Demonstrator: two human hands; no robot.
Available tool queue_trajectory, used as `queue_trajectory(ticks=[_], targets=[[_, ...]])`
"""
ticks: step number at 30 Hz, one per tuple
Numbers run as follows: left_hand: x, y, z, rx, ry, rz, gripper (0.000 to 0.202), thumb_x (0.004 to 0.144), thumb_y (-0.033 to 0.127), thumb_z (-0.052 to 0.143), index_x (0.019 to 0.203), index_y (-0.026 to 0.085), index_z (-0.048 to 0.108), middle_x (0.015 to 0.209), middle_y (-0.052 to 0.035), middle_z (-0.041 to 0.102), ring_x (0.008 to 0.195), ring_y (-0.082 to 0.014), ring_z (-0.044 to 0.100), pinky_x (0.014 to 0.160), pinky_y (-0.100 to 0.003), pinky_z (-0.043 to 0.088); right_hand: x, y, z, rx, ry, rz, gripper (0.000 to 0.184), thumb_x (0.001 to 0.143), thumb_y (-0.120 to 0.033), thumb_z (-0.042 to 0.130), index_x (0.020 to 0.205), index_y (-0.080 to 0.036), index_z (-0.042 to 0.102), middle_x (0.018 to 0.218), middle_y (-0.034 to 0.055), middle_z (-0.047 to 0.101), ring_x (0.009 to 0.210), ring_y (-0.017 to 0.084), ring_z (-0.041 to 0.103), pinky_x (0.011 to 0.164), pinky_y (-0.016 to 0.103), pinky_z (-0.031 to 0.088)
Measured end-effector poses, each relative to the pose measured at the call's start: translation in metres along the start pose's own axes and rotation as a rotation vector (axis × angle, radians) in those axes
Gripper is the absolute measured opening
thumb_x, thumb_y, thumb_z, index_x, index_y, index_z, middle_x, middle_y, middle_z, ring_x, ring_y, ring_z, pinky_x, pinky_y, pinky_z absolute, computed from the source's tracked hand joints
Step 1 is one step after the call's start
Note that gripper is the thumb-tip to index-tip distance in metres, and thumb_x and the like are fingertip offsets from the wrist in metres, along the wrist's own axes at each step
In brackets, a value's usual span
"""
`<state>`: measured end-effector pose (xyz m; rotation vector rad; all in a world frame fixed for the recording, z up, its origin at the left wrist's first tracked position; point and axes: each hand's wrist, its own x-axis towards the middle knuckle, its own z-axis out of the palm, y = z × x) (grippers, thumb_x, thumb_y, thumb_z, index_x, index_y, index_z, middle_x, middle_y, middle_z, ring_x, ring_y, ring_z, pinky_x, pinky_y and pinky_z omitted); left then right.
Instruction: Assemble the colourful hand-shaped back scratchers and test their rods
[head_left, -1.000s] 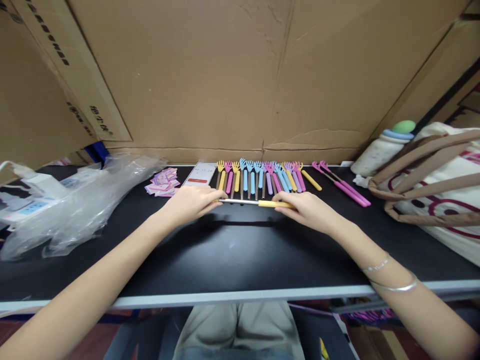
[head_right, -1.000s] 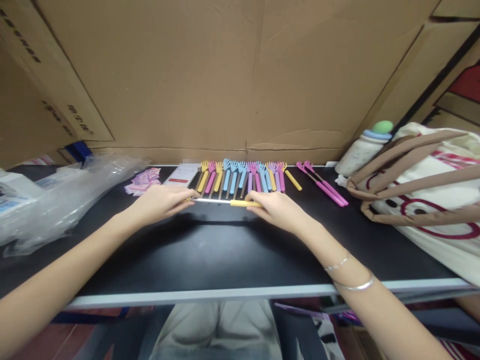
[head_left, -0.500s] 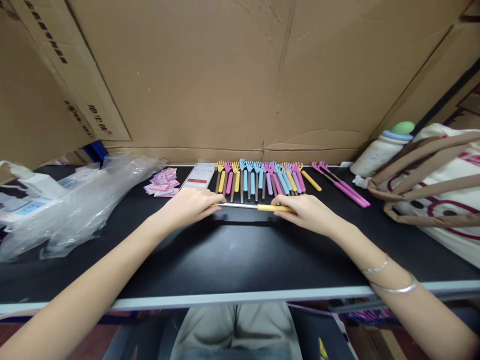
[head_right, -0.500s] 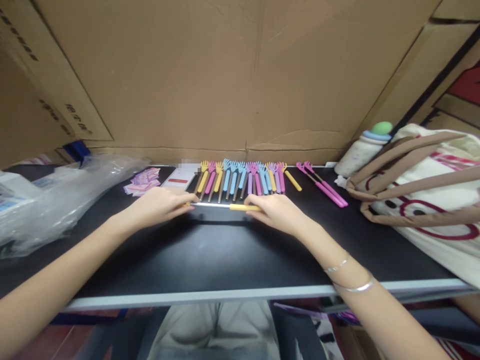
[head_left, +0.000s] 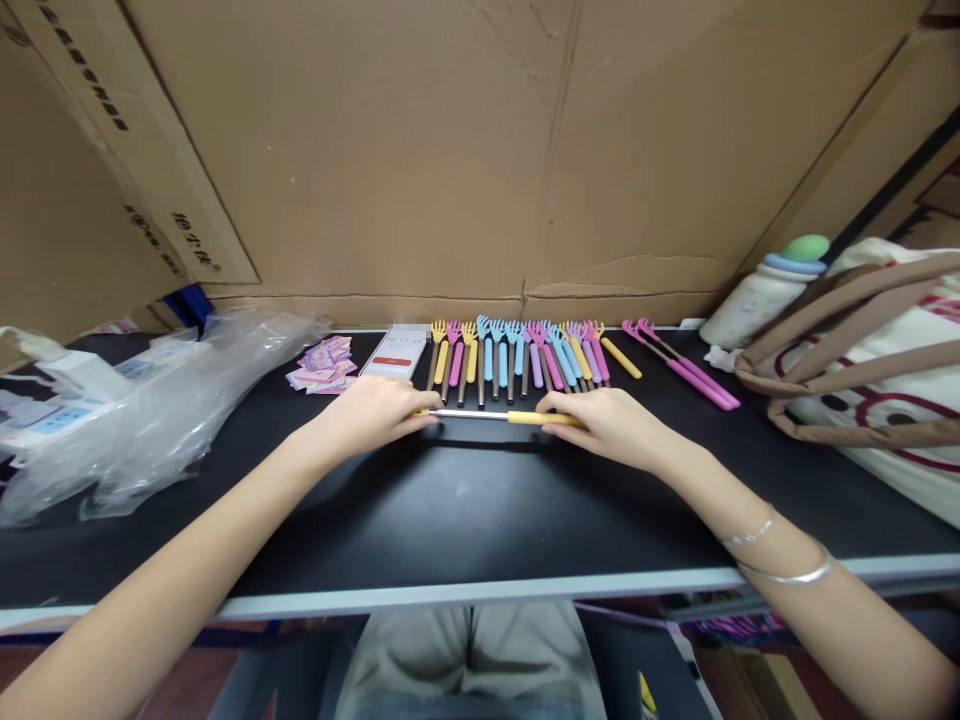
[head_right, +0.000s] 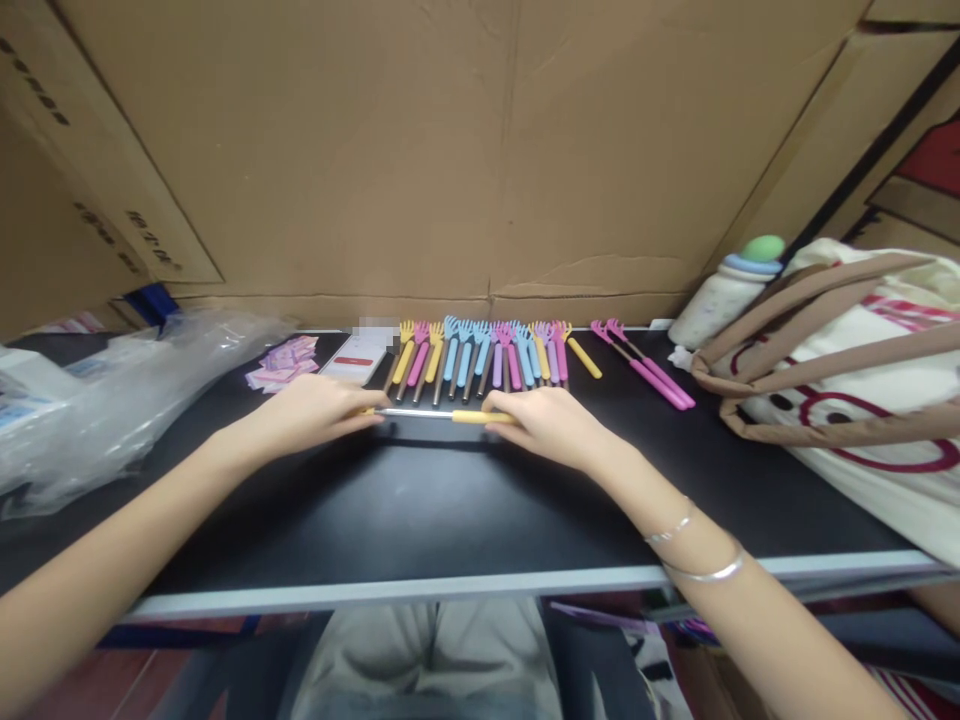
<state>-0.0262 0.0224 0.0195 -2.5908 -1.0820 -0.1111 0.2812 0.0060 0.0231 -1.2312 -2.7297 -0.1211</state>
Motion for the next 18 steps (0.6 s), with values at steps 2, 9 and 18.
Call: queue_trajectory(ticks=[2, 9, 18], targets=[[0.004, -0.002, 0.001, 0.012, 0.017, 0.019, 0.022, 0.091, 0.037, 0.046, 0.090, 0.023, 0.063, 0.072, -0.0009, 0.067, 0.063, -0.0145, 0.063, 0.049, -0.021, 0.031, 0.000, 0.000, 0.001, -0.014, 0.001, -0.009, 0.019, 0.091, -0.036, 0.044, 0.095, -0.023, 0.057, 0.069, -0.0009, 0.064, 0.059, 0.012, 0.058, 0.055, 0.021, 0.032], [0.027, -0.013, 0.001, 0.179, 0.227, 0.130, 0.024, 0.093, 0.032, 0.043, 0.086, 0.020, 0.063, 0.069, -0.0021, 0.062, 0.066, -0.0138, 0.059, 0.058, -0.023, 0.036, -0.002, 0.009, 0.000, -0.096, 0.055, 0.001, 0.020, 0.091, -0.039, 0.044, 0.096, -0.022, 0.054, 0.063, -0.0015, 0.062, 0.052, 0.012, 0.055, 0.052, 0.021, 0.030], [0.065, -0.034, -0.012, 0.380, 0.338, 0.230, 0.033, 0.097, 0.020, 0.029, 0.095, 0.021, 0.062, 0.077, -0.0028, 0.065, 0.075, -0.0149, 0.056, 0.065, -0.028, 0.037, -0.005, 0.017, -0.009, -0.145, 0.152, 0.086, 0.024, 0.090, -0.044, 0.043, 0.097, -0.024, 0.053, 0.064, -0.0026, 0.061, 0.050, 0.013, 0.053, 0.049, 0.022, 0.029]])
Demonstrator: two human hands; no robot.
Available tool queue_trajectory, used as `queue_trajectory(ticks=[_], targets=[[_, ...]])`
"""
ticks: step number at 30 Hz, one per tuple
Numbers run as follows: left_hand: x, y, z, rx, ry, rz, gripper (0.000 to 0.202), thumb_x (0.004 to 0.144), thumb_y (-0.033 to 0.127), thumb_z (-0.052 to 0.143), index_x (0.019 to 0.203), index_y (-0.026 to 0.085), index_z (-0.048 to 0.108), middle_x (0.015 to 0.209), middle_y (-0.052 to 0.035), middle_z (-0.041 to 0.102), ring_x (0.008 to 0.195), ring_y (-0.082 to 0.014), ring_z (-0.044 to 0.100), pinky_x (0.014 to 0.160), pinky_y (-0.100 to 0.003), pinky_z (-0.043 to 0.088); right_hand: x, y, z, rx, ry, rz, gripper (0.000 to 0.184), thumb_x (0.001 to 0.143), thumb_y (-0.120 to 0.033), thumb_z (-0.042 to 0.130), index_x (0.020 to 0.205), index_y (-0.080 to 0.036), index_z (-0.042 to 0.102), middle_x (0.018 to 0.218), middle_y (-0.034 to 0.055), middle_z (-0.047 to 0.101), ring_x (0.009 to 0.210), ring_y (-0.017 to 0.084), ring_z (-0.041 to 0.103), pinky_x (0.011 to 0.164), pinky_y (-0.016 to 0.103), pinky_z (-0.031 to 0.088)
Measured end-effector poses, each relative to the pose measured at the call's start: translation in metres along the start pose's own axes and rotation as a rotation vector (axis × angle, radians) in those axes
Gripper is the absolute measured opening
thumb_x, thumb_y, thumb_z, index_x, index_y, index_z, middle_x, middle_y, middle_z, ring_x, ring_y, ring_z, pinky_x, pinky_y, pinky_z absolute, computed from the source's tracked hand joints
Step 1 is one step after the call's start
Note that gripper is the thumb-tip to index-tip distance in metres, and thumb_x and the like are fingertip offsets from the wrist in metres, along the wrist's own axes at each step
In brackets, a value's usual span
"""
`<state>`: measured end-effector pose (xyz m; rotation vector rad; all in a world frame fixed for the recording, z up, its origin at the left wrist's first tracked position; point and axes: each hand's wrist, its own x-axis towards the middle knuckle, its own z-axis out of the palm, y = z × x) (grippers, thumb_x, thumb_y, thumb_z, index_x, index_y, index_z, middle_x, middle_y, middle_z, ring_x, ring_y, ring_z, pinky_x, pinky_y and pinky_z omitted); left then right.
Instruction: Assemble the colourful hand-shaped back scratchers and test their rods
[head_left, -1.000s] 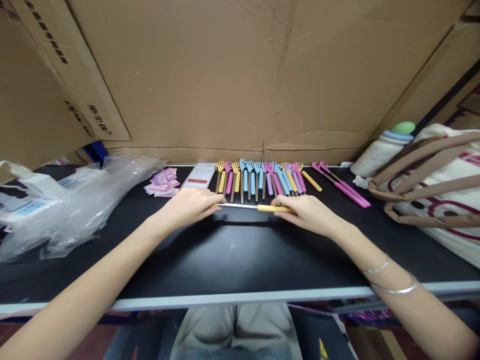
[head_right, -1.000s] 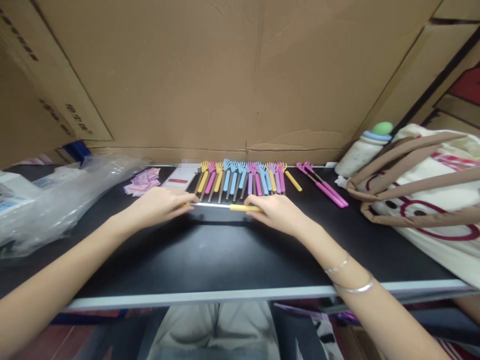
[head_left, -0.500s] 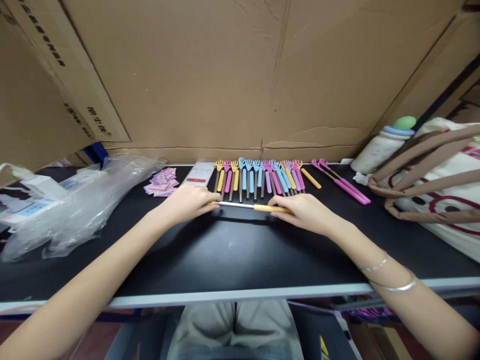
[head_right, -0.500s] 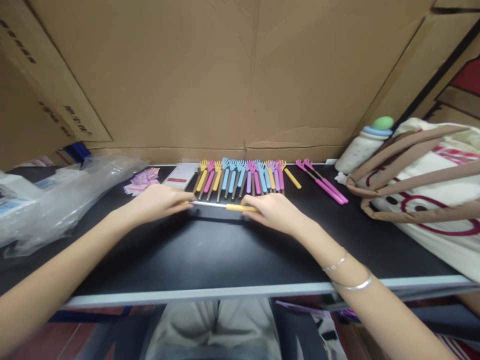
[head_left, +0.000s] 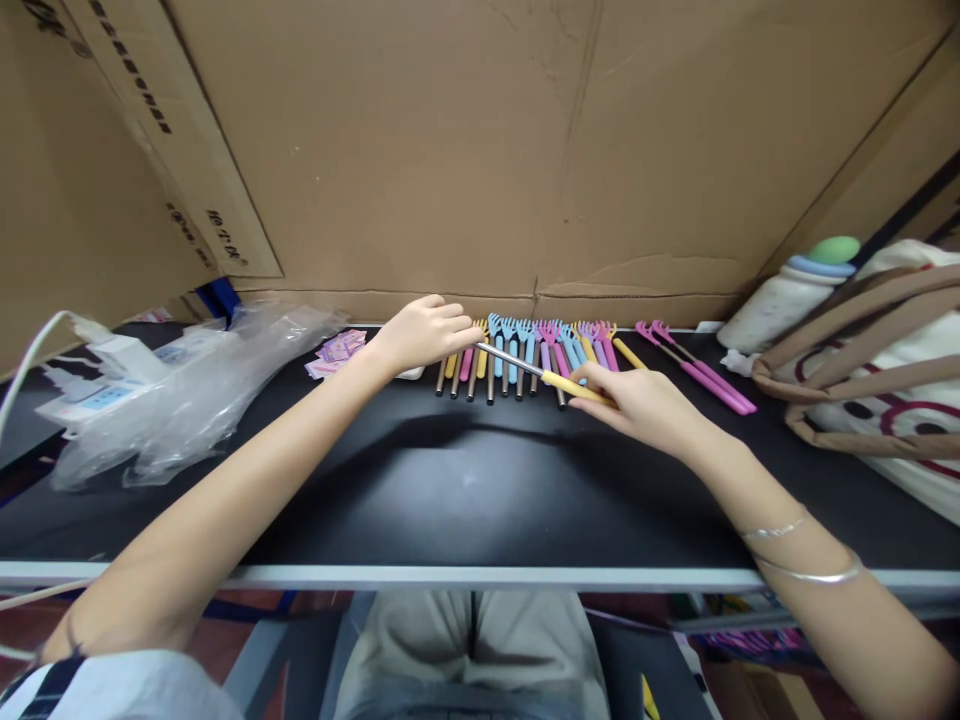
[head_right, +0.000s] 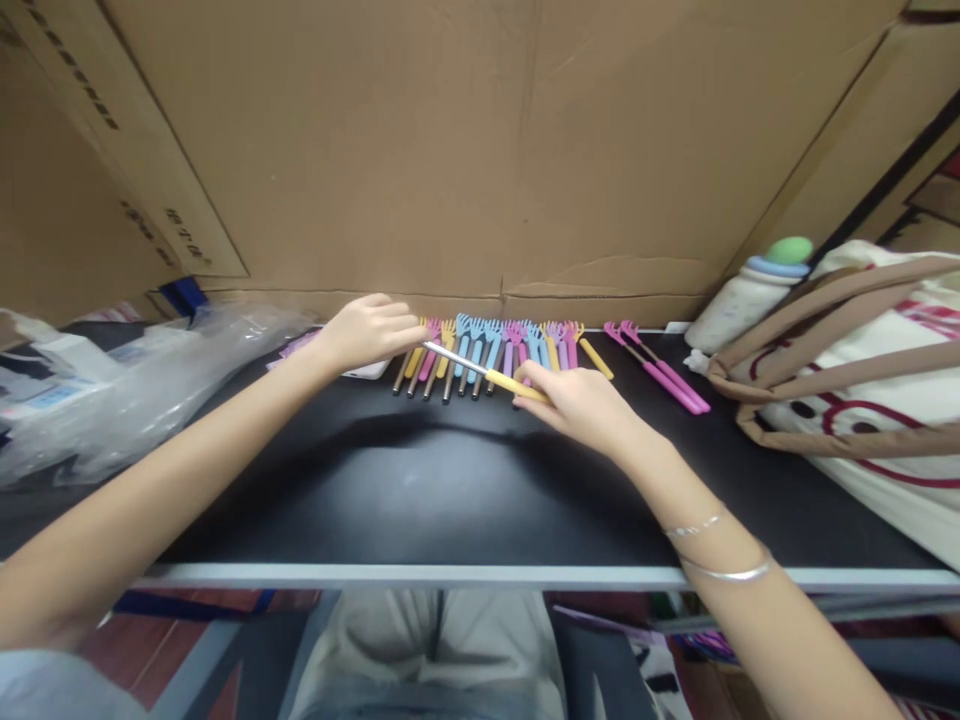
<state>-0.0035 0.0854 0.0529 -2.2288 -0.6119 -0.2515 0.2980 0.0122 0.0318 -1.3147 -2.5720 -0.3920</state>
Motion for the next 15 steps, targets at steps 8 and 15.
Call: queue_trajectory(ticks=[8, 15], targets=[[0.007, -0.011, -0.008, -0.034, -0.006, 0.065, 0.035, 0.097, 0.017, 0.028, 0.092, 0.022, 0.062, 0.075, -0.0013, 0.064, 0.071, -0.0140, 0.055, 0.061, -0.027, 0.034, 0.000, -0.001, 0.001, 0.054, -0.008, 0.013, 0.022, 0.090, -0.042, 0.044, 0.097, -0.023, 0.052, 0.064, -0.0023, 0.061, 0.049, 0.012, 0.052, 0.049, 0.021, 0.030], [-0.039, 0.014, -0.020, -0.088, 0.038, -0.050, 0.031, 0.096, 0.025, 0.034, 0.085, 0.023, 0.062, 0.066, 0.0001, 0.062, 0.064, -0.0129, 0.054, 0.061, -0.027, 0.036, 0.003, -0.014, 0.002, 0.093, -0.045, -0.074, 0.025, 0.092, -0.043, 0.041, 0.097, -0.022, 0.054, 0.063, -0.0019, 0.061, 0.053, 0.012, 0.054, 0.053, 0.021, 0.032]])
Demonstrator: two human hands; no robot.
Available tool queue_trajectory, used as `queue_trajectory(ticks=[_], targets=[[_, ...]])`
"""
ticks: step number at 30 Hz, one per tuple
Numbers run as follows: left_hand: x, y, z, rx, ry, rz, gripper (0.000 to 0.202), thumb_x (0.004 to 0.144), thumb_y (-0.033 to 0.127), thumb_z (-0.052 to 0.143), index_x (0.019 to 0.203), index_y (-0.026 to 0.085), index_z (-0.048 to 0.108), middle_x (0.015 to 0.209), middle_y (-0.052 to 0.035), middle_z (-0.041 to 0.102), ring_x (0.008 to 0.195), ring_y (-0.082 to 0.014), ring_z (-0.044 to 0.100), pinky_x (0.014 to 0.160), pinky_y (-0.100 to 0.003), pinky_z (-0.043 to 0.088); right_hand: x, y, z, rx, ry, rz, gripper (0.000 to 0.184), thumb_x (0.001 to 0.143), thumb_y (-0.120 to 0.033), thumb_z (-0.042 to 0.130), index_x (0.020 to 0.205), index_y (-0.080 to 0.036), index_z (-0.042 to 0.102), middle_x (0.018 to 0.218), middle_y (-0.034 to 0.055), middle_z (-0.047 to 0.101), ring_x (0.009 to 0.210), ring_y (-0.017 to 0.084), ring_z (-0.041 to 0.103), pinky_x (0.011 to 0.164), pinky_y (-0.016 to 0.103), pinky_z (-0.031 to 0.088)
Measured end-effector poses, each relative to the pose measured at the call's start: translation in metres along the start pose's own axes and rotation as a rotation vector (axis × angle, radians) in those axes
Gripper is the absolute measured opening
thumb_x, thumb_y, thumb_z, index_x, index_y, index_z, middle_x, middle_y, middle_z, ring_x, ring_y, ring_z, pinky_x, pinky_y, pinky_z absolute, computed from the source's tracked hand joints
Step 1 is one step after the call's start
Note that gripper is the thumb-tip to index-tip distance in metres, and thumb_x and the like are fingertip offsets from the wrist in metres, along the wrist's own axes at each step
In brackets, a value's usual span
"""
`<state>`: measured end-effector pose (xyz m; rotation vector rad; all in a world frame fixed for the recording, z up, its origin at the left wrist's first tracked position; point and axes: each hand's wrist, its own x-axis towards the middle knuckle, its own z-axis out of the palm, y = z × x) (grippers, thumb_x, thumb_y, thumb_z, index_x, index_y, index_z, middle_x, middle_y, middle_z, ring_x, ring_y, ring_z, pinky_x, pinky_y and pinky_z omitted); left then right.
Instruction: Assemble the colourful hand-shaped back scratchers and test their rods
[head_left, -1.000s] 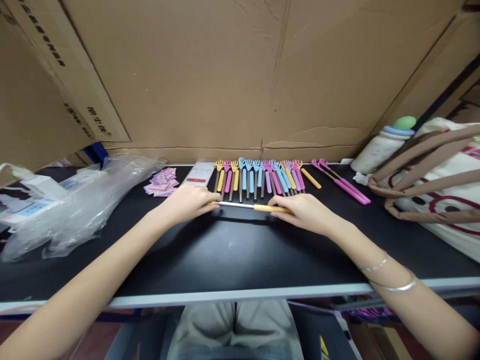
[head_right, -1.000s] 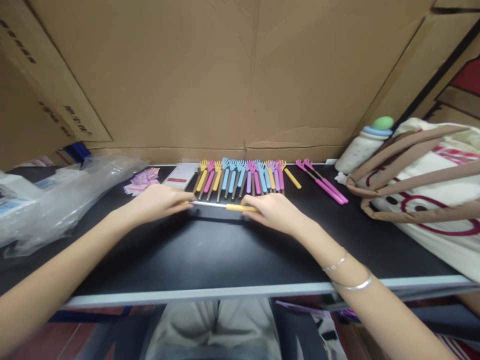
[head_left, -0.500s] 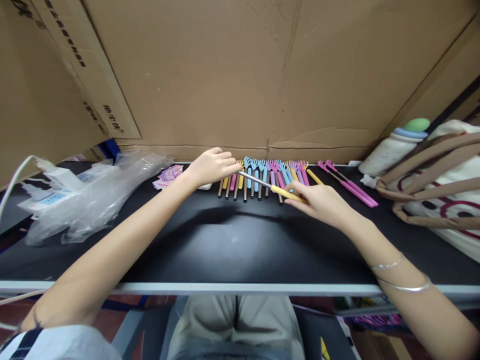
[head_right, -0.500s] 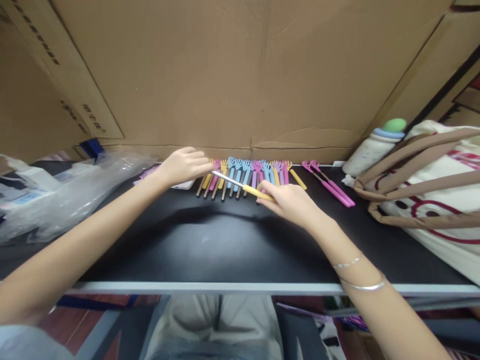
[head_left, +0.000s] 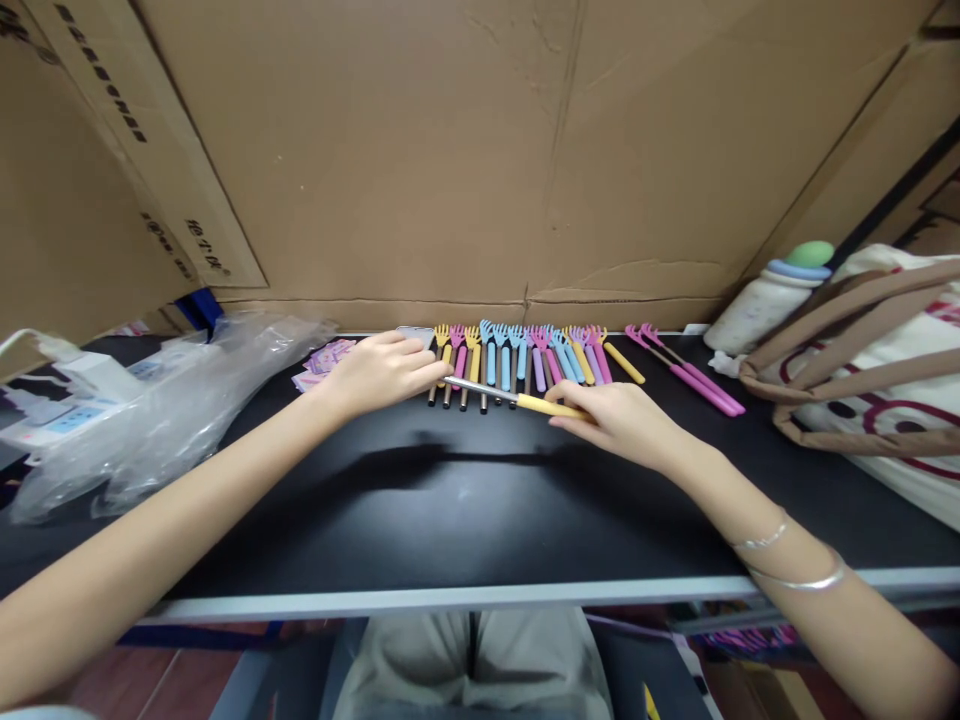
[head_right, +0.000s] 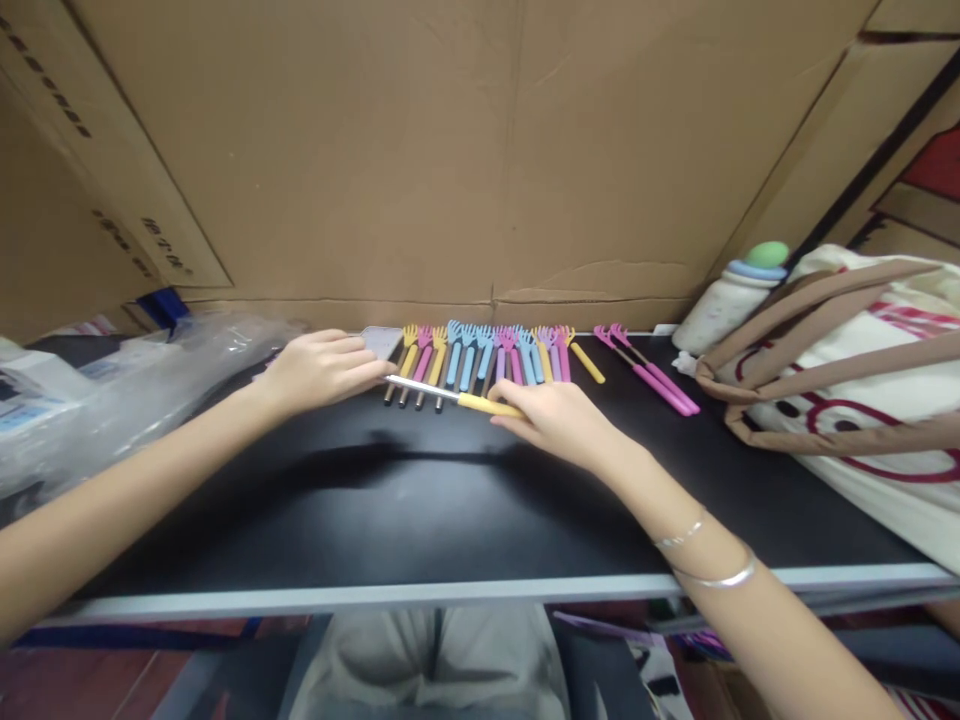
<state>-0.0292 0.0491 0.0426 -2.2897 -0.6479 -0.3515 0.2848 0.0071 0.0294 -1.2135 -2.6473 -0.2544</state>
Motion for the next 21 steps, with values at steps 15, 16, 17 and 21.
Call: queue_trajectory(ticks=[15, 16, 17, 21], targets=[[-0.032, 0.030, 0.018, -0.105, 0.050, -0.162, 0.031, 0.097, 0.033, 0.034, 0.087, 0.020, 0.061, 0.072, -0.0008, 0.067, 0.063, -0.0132, 0.060, 0.056, -0.024, 0.035, 0.018, 0.001, 0.011, 0.167, 0.008, 0.002, 0.027, 0.094, -0.041, 0.038, 0.100, -0.021, 0.055, 0.079, 0.0016, 0.066, 0.064, 0.014, 0.058, 0.058, 0.022, 0.035], [-0.031, 0.030, 0.018, -0.109, 0.046, -0.169, 0.031, 0.096, 0.033, 0.035, 0.087, 0.019, 0.061, 0.072, -0.0010, 0.067, 0.063, -0.0132, 0.060, 0.056, -0.023, 0.035, 0.019, 0.001, 0.011, 0.172, 0.005, 0.004, 0.028, 0.094, -0.042, 0.037, 0.100, -0.022, 0.055, 0.079, 0.0015, 0.066, 0.064, 0.014, 0.058, 0.058, 0.022, 0.035], [-0.031, 0.030, 0.018, -0.116, 0.039, -0.175, 0.030, 0.096, 0.033, 0.036, 0.087, 0.019, 0.061, 0.072, -0.0012, 0.067, 0.063, -0.0132, 0.060, 0.056, -0.023, 0.035, 0.020, 0.002, 0.012, 0.175, 0.003, 0.004, 0.029, 0.094, -0.042, 0.037, 0.100, -0.022, 0.056, 0.079, 0.0014, 0.066, 0.064, 0.014, 0.058, 0.058, 0.022, 0.035], [-0.025, 0.025, 0.018, -0.147, -0.014, -0.167, 0.028, 0.096, 0.033, 0.037, 0.089, 0.019, 0.061, 0.069, -0.0007, 0.065, 0.062, -0.0136, 0.060, 0.053, -0.024, 0.033, 0.025, 0.008, 0.015, 0.147, -0.003, -0.017, 0.032, 0.095, -0.043, 0.033, 0.100, -0.021, 0.056, 0.078, 0.0017, 0.066, 0.063, 0.014, 0.059, 0.058, 0.023, 0.035]])
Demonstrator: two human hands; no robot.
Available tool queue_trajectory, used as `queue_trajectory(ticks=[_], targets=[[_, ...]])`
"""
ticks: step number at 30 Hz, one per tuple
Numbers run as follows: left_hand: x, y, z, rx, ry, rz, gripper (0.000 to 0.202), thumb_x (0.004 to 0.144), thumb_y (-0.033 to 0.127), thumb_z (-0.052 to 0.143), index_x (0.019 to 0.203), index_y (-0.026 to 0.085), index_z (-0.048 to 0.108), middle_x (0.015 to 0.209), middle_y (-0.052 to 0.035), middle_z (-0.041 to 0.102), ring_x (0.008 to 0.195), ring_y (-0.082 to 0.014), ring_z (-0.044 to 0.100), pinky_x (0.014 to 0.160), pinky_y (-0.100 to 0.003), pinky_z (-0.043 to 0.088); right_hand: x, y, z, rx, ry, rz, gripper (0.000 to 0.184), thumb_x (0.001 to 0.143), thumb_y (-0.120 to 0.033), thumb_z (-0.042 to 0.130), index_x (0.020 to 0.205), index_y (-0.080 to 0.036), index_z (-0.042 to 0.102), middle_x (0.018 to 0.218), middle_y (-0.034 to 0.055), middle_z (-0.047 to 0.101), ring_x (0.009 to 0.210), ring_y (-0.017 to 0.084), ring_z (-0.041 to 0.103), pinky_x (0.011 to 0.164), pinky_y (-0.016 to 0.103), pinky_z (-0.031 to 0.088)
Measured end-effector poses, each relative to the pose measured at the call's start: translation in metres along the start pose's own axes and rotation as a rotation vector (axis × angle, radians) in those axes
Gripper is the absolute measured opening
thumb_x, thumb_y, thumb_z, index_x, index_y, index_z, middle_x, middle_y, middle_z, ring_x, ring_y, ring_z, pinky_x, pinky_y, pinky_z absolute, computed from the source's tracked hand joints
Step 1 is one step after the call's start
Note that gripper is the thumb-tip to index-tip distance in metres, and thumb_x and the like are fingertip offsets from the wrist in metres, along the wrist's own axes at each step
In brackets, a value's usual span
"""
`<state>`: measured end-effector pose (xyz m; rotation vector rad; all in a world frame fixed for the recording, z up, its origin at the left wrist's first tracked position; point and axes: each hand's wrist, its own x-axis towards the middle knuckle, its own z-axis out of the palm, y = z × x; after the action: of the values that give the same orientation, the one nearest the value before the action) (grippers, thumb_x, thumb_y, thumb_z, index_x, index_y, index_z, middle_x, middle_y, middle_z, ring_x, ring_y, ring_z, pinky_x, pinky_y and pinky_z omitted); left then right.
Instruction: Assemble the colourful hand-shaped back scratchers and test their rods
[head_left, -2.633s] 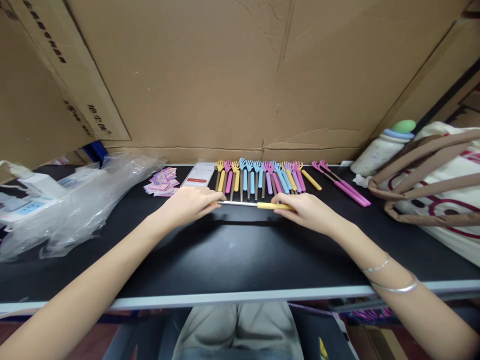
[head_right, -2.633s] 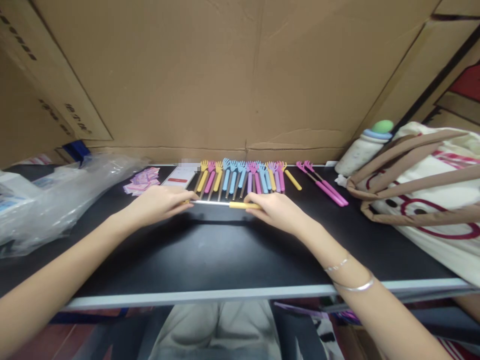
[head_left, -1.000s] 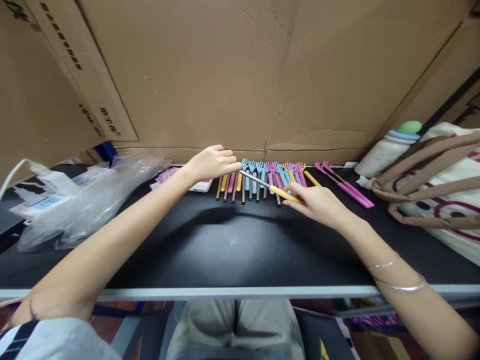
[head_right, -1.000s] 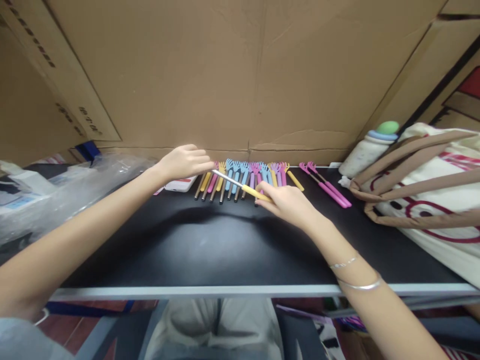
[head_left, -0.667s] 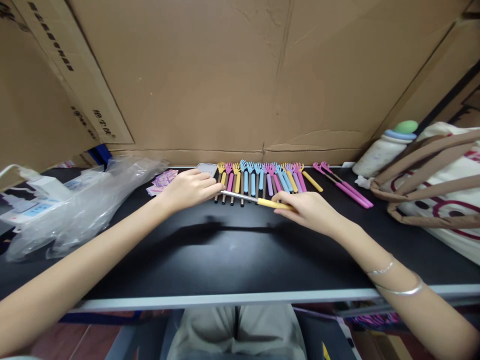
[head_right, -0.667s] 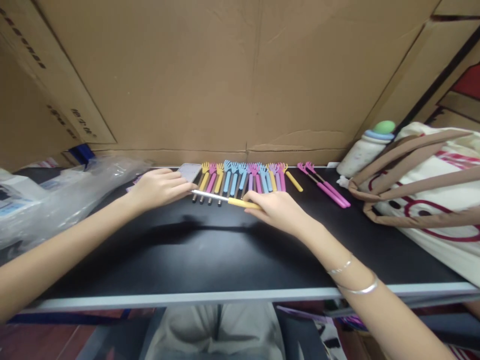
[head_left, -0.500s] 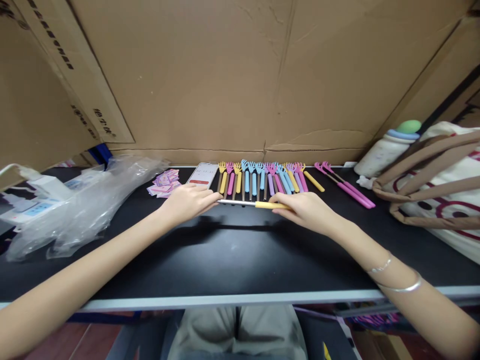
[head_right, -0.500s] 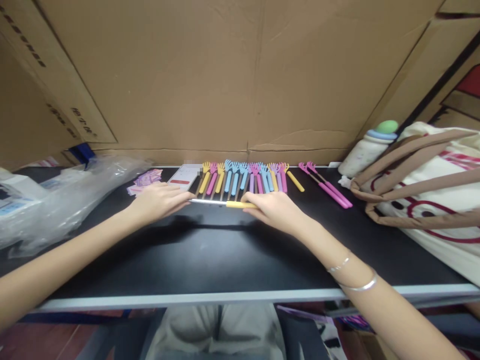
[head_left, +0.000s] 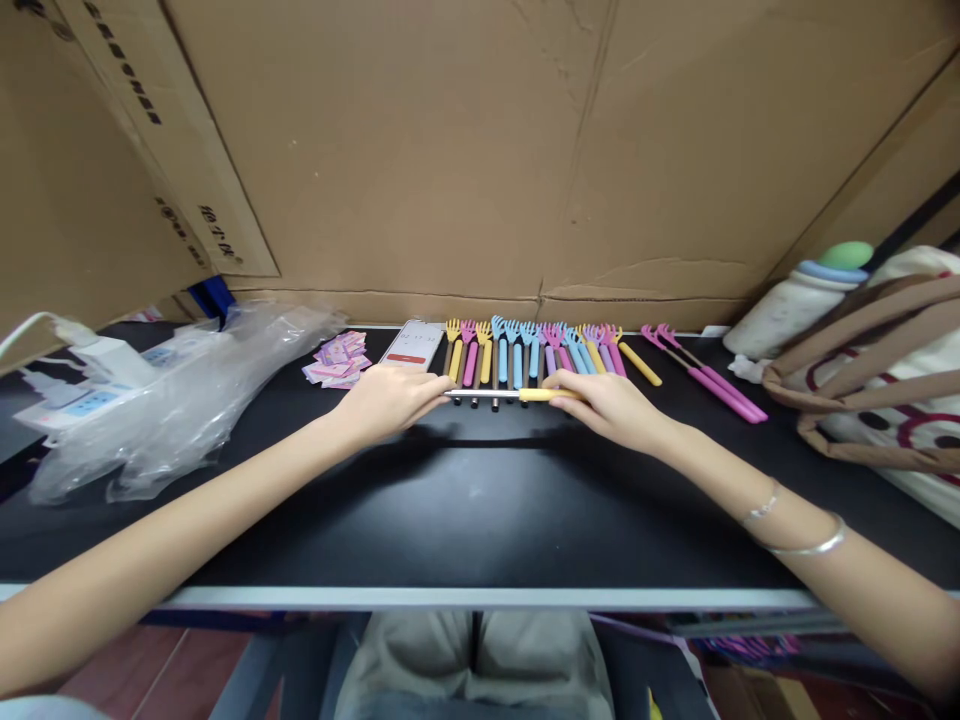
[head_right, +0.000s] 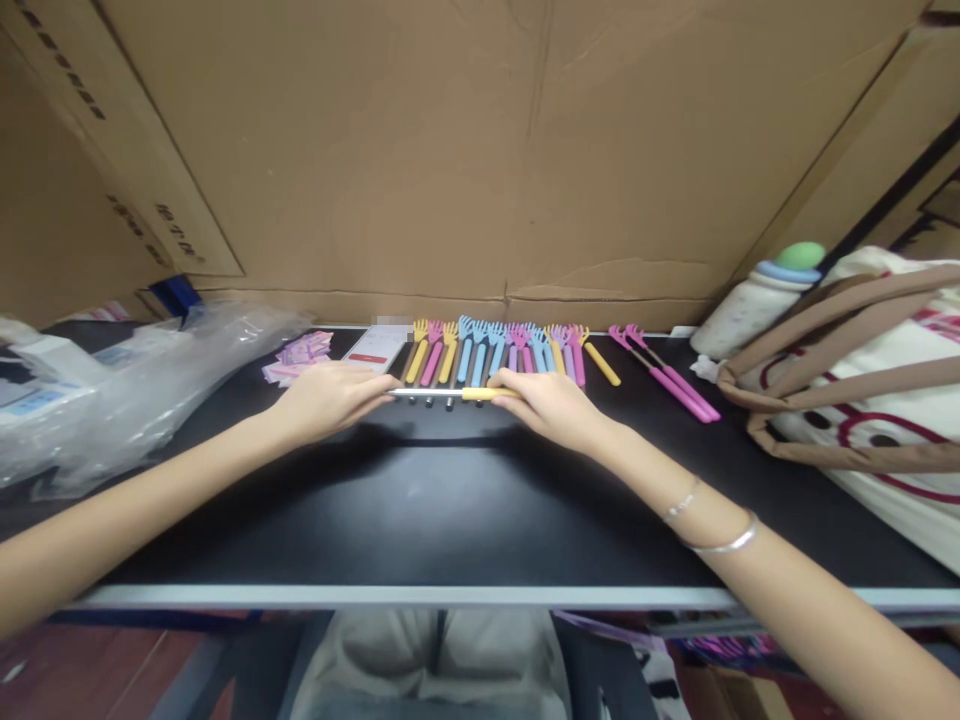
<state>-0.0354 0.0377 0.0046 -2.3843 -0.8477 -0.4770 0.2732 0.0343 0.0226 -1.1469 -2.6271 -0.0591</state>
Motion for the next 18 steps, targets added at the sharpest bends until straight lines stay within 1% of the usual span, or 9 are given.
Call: queue_trajectory(ticks=[2, 4, 8, 13, 18], targets=[[0.005, -0.002, -0.001, 0.018, -0.004, 0.028, 0.030, 0.096, 0.033, 0.036, 0.085, 0.019, 0.060, 0.066, -0.0005, 0.063, 0.061, -0.0134, 0.059, 0.052, -0.024, 0.032, 0.001, 0.004, 0.003, -0.066, 0.018, -0.016, 0.032, 0.095, -0.041, 0.032, 0.100, -0.020, 0.056, 0.078, 0.0018, 0.067, 0.064, 0.014, 0.060, 0.057, 0.023, 0.035], [0.010, -0.003, -0.002, 0.050, 0.020, 0.051, 0.031, 0.096, 0.032, 0.036, 0.081, 0.018, 0.059, 0.064, -0.0008, 0.062, 0.060, -0.0134, 0.058, 0.052, -0.024, 0.032, 0.000, 0.008, 0.006, -0.149, 0.062, -0.031, 0.032, 0.096, -0.040, 0.031, 0.099, -0.020, 0.056, 0.076, 0.0015, 0.068, 0.062, 0.015, 0.060, 0.056, 0.024, 0.033], [0.013, 0.005, 0.001, 0.077, 0.078, 0.052, 0.026, 0.095, 0.031, 0.040, 0.083, 0.019, 0.060, 0.065, -0.0001, 0.062, 0.061, -0.0131, 0.058, 0.053, -0.024, 0.033, -0.006, 0.013, 0.011, -0.248, 0.154, -0.079, 0.032, 0.095, -0.040, 0.033, 0.094, -0.019, 0.057, 0.070, 0.0005, 0.068, 0.058, 0.014, 0.060, 0.052, 0.024, 0.031], [0.005, 0.023, 0.007, 0.081, 0.094, -0.017, 0.022, 0.094, 0.031, 0.042, 0.089, 0.020, 0.061, 0.067, -0.0005, 0.063, 0.062, -0.0142, 0.058, 0.054, -0.027, 0.033, -0.013, 0.006, 0.010, -0.266, 0.209, -0.115, 0.028, 0.093, -0.039, 0.040, 0.092, -0.019, 0.058, 0.070, -0.0006, 0.068, 0.058, 0.012, 0.061, 0.052, 0.022, 0.033], [-0.001, 0.029, 0.004, 0.063, 0.100, -0.031, 0.021, 0.093, 0.031, 0.042, 0.091, 0.021, 0.061, 0.069, -0.0001, 0.064, 0.063, -0.0151, 0.059, 0.054, -0.028, 0.033, -0.015, -0.002, 0.010, -0.259, 0.235, -0.120, 0.028, 0.093, -0.040, 0.041, 0.091, -0.019, 0.059, 0.069, -0.0008, 0.069, 0.057, 0.011, 0.061, 0.051, 0.021, 0.032]])
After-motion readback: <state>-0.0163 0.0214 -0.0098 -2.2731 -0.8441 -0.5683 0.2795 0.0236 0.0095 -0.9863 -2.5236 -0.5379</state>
